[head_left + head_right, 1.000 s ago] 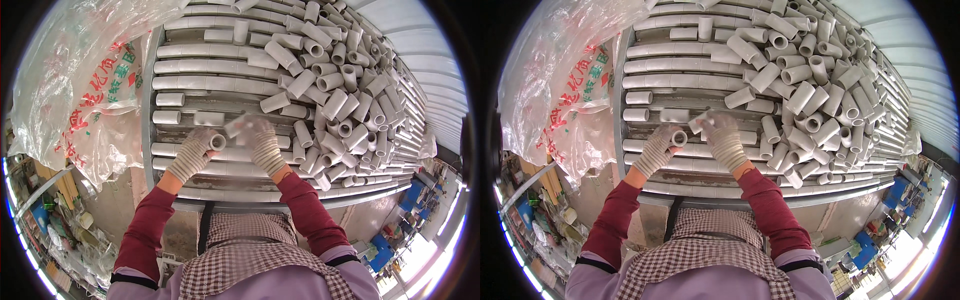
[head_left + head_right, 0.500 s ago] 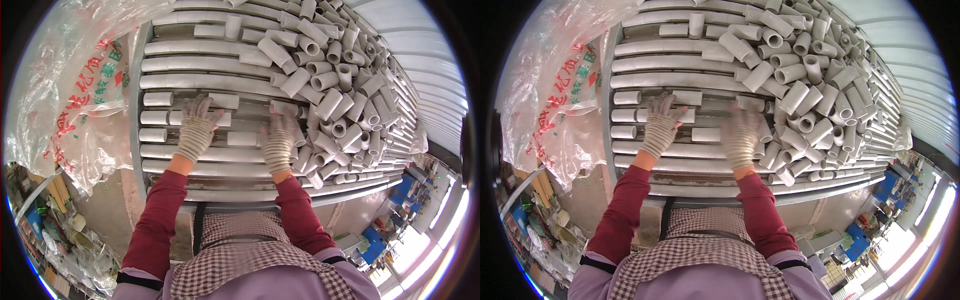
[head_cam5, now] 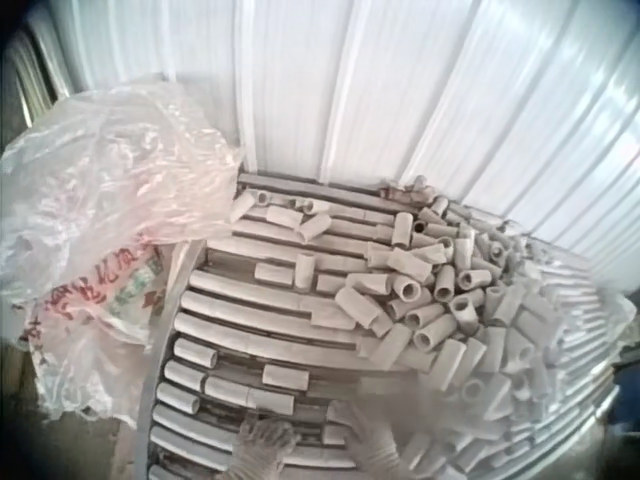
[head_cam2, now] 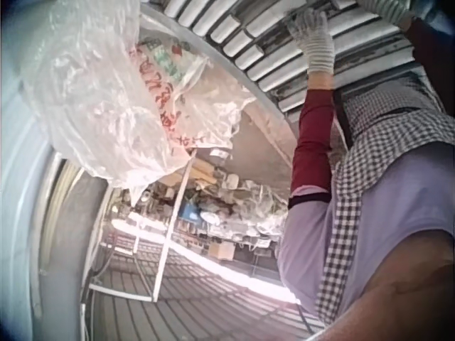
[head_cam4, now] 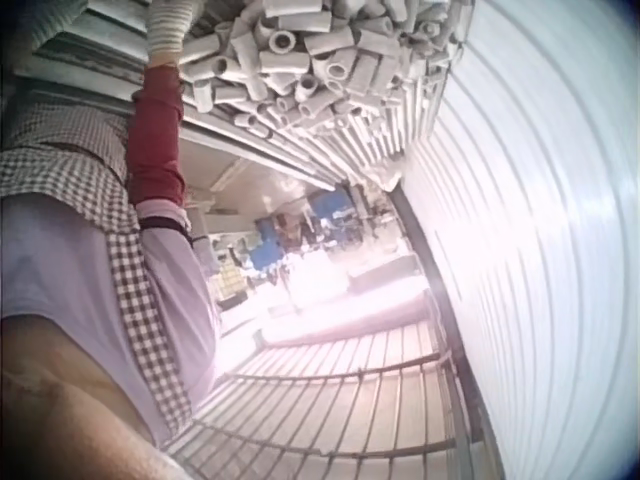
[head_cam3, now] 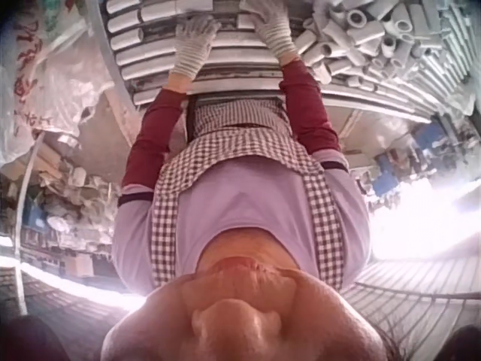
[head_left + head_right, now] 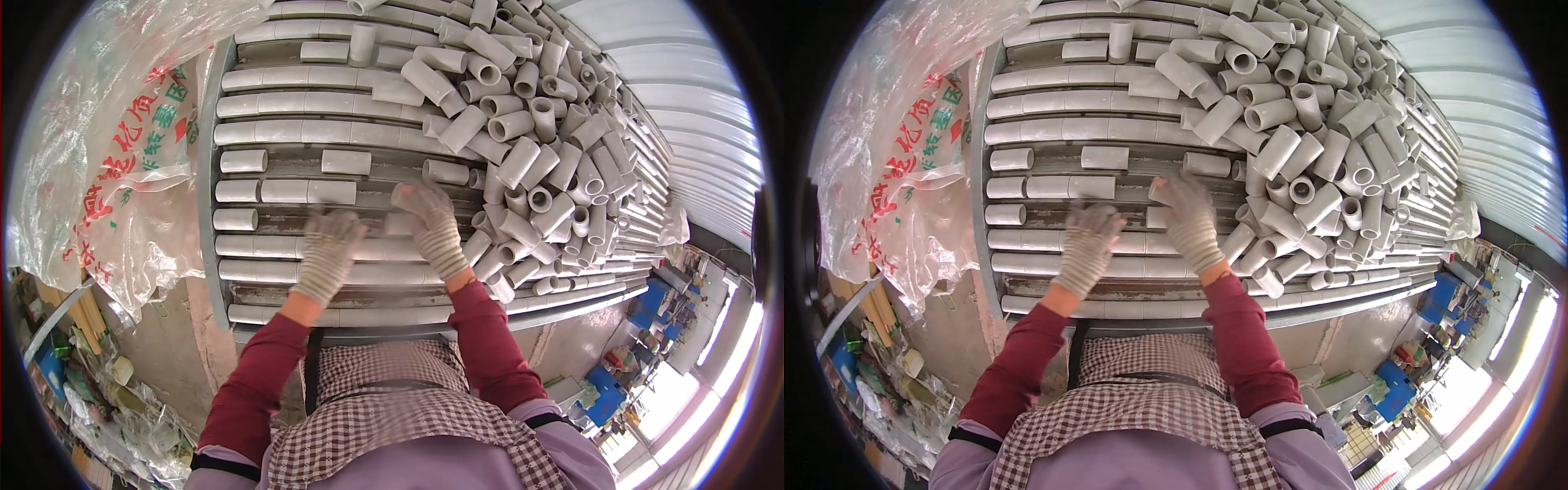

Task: Applying adhesive to machine rollers and loading plastic pipe fittings into a production machine on a factory floor.

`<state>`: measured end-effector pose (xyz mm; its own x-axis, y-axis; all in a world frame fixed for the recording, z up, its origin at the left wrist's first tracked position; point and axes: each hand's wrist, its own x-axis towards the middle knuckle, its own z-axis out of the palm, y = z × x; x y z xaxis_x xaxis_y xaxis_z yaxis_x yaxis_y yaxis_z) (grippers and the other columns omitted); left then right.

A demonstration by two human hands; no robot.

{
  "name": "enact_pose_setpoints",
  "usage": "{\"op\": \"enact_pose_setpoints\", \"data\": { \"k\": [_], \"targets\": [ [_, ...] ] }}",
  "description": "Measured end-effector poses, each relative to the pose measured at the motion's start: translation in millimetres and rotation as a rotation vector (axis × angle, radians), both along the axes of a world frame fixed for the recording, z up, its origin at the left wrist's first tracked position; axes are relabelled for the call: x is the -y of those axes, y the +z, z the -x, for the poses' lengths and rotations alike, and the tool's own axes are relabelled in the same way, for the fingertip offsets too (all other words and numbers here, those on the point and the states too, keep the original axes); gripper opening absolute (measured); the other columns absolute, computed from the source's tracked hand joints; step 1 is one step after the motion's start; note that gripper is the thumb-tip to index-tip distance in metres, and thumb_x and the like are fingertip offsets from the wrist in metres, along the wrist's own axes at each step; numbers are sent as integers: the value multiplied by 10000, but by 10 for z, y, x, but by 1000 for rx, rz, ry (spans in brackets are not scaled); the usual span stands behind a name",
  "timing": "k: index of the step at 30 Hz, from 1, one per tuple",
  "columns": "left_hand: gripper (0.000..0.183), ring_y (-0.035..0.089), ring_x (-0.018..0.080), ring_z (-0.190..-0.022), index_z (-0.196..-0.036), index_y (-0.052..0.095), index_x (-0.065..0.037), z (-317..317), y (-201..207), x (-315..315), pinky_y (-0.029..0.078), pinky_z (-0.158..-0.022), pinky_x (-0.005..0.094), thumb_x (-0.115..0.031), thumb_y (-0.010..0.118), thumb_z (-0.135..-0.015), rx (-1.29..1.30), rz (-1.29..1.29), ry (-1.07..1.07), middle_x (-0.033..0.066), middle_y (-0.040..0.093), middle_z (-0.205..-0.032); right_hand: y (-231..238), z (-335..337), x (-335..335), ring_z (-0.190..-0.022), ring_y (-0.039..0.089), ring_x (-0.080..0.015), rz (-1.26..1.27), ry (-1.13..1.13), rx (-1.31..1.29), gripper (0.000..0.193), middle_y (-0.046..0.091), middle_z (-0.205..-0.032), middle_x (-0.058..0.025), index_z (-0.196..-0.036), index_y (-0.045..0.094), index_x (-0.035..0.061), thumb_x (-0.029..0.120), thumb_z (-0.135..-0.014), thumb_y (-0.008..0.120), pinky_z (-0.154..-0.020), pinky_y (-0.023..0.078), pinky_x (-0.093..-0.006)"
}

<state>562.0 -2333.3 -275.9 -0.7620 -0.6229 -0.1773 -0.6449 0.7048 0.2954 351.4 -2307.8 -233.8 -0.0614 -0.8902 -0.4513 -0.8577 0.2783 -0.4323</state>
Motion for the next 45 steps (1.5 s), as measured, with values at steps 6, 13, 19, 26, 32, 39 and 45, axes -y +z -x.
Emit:
{"op": "enact_pose_setpoints", "data": {
  "k": [6, 13, 19, 26, 32, 39, 45],
  "targets": [
    [401, 397, 291, -1292, -1163, 556, -185, -747, 207, 245, 122, -1160, 532, -71, 594, -780, -103, 131, 209, 86, 512, -1267, -466, 353, -55, -1311, 346, -376, 429, -801, -97, 501, 434, -1389, -180, -1308, 489, 98, 167, -825, 605, -1101, 281, -434],
    [401, 420, 268, -1280, -1199, 530, -158, 499, 277, -207, 234, -1117, 524, -155, 594, -804, -373, -56, -146, 61, 518, -1265, -291, 12, 15, -1175, 487, -354, 518, -306, -40, 480, 520, -1279, -186, -1282, 497, 88, 119, -816, 609, -1004, 392, -433],
    [414, 402, 238, -1304, -1214, 533, -166, 929, 56, -151, 214, -1135, 505, -143, 598, -806, -195, 18, -143, 49, 517, -1303, 179, 155, -470, -1198, 482, -352, -249, -308, -249, 545, 525, -1287, -187, -1313, 478, 43, 140, -797, 622, -1031, 366, -429],
    [418, 447, 212, -1274, -1153, 576, -164, -18, -103, 137, 216, -1150, 475, 7, 553, -773, -58, -13, -69, 52, 542, -1273, -226, 288, -837, -1153, 494, -364, 254, -168, 199, 506, 546, -1232, -152, -1248, 508, 97, 189, -768, 640, -1001, 383, -446],
    [574, 364, 256, -1329, -1228, 517, -175, -162, 109, 34, 190, -1154, 508, -80, 663, -680, -185, 138, 60, 75, 482, -1278, 77, 289, -37, -1325, 322, -406, 658, -39, -11, 545, 401, -1423, -137, -1254, 497, 86, 134, -740, 674, -1064, 296, -516],
    [673, 333, 403, -1307, -1375, 380, -148, 1290, 412, -727, 231, -1129, 506, -361, 652, -797, -230, -154, -5, 137, 402, -1386, 461, 1366, -1191, -1336, 275, -443, 603, -486, -456, 883, 312, -1463, -196, -1393, 364, 110, 388, -658, 767, -1080, 212, -569],
    [625, 470, 364, -1175, -1287, 505, -128, 1812, -10, -734, 377, -1039, 458, -195, 746, -714, -134, -305, 316, 134, 476, -1329, 103, 2172, -1289, -1304, 312, -444, 788, -305, -376, 1003, 320, -1432, -226, -1409, 324, 120, 556, -619, 761, -1044, 241, -603]
  ]
}}
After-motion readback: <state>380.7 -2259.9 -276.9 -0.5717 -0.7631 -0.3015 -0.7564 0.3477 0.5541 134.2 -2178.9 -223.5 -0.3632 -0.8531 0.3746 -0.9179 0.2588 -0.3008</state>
